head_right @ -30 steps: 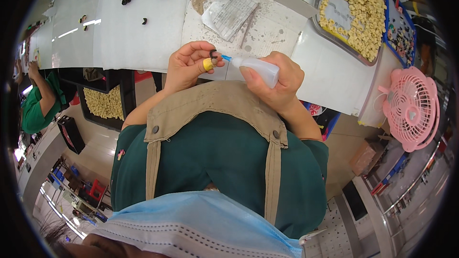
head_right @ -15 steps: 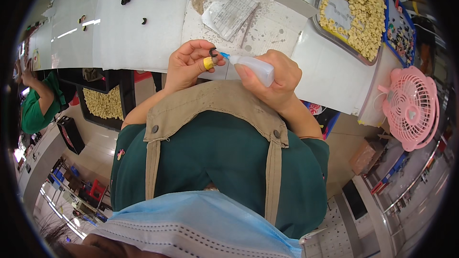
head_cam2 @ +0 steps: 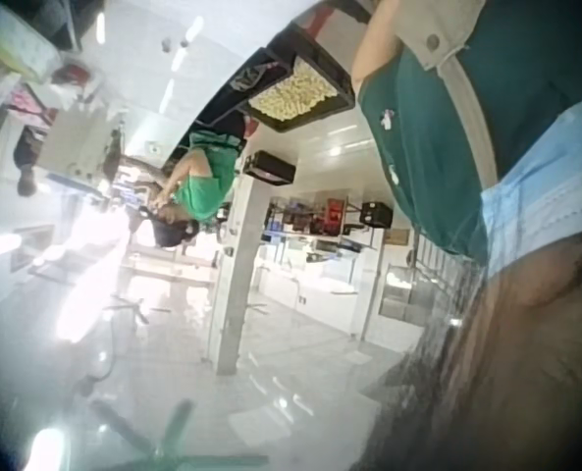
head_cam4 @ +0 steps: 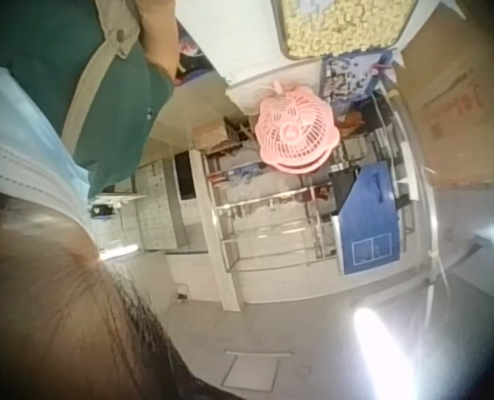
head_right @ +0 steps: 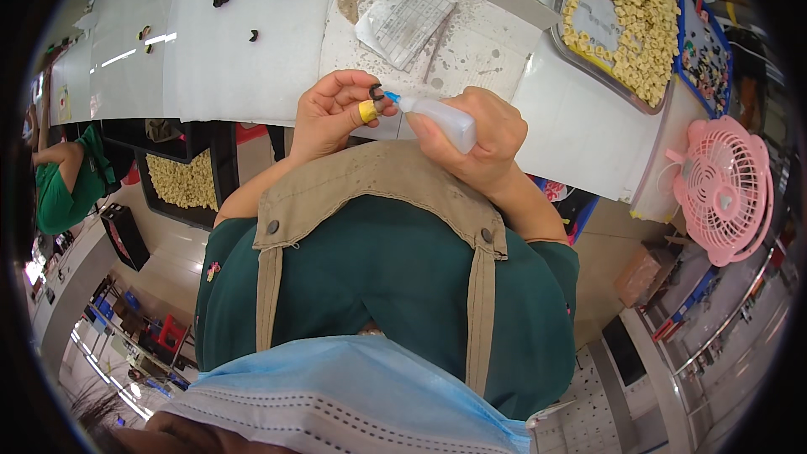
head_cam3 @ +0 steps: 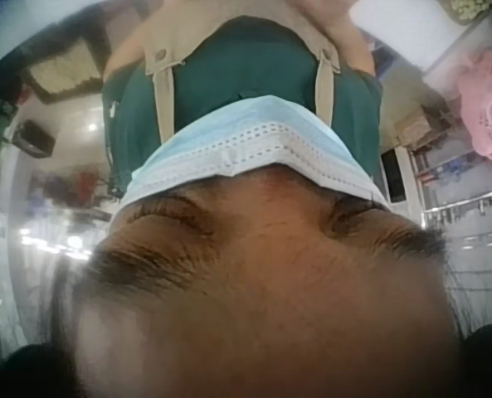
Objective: The person applies glue to curved pieces using a squeeze bottle, attaches small pieces to them by hand, and places the assembled items on the table.
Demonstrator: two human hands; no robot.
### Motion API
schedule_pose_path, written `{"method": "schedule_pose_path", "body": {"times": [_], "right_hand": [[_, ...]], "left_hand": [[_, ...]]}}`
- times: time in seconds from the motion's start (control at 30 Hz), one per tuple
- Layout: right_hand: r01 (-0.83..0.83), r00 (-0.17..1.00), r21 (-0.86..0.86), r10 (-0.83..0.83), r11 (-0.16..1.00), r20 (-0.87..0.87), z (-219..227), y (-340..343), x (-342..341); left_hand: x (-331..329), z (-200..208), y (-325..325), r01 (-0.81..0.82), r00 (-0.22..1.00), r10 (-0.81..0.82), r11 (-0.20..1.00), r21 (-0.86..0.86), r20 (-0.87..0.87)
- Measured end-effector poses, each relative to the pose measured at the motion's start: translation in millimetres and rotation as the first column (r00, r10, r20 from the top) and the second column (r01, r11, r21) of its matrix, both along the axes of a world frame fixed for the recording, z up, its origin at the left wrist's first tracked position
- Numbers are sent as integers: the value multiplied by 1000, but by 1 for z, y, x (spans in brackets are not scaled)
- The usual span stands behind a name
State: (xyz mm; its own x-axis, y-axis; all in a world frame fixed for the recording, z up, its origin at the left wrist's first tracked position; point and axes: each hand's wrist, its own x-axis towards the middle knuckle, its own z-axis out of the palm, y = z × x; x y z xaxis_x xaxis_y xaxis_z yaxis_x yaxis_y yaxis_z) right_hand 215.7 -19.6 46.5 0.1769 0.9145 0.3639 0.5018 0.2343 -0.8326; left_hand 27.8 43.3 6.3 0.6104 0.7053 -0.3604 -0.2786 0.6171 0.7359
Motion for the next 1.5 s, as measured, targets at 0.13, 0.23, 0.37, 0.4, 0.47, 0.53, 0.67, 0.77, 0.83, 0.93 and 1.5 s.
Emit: {"method": "schedule_pose_path", "body": {"times": [0.13,0.23,0.37,0.4,0.47,0.53,0.67,0.77,0.83,0.93,1.5], "right_hand": [[12,1000,-3,-12,1000,-4,0,-1,2],[14,1000,-14,-14,1000,-15,0,-3,2],[10,1000,-11,-10,1000,-7,0,-4,3],[6,1000,5,-5,1000,-14,2,-5,3],[0,1000,20,0,1000,-20,5,-6,2],[-21,1000,24,21,999,-4,6,-6,2],[-16,999,29,16,999,-29,3,-6,0],[-18,1000,20,18,1000,-8,3,-6,0],[-18,1000,16,18,1000,4,3,-6,0],[-10,1000,33,10,999,0,3,-7,1],[249,944,-166,-277,954,-179,-16,12,26]], "left_hand": [[0,0,-1,-12,1000,12,1000,-22,-3],[1,1,-2,-10,1000,10,1000,-22,-10],[1,-2,-3,-11,1000,11,1000,12,-2],[1,-3,-3,-16,1000,16,999,38,4],[1,-3,-4,-30,1000,30,998,52,5],[2,-4,-5,-45,999,45,997,66,6],[2,-6,-5,-53,998,51,994,93,30],[1,-6,-6,-56,998,53,994,94,38],[1,-6,-6,-55,998,52,994,92,37],[1,-5,-6,-58,998,55,994,89,32],[-1,-4,2,-61,998,60,998,26,31]]}}
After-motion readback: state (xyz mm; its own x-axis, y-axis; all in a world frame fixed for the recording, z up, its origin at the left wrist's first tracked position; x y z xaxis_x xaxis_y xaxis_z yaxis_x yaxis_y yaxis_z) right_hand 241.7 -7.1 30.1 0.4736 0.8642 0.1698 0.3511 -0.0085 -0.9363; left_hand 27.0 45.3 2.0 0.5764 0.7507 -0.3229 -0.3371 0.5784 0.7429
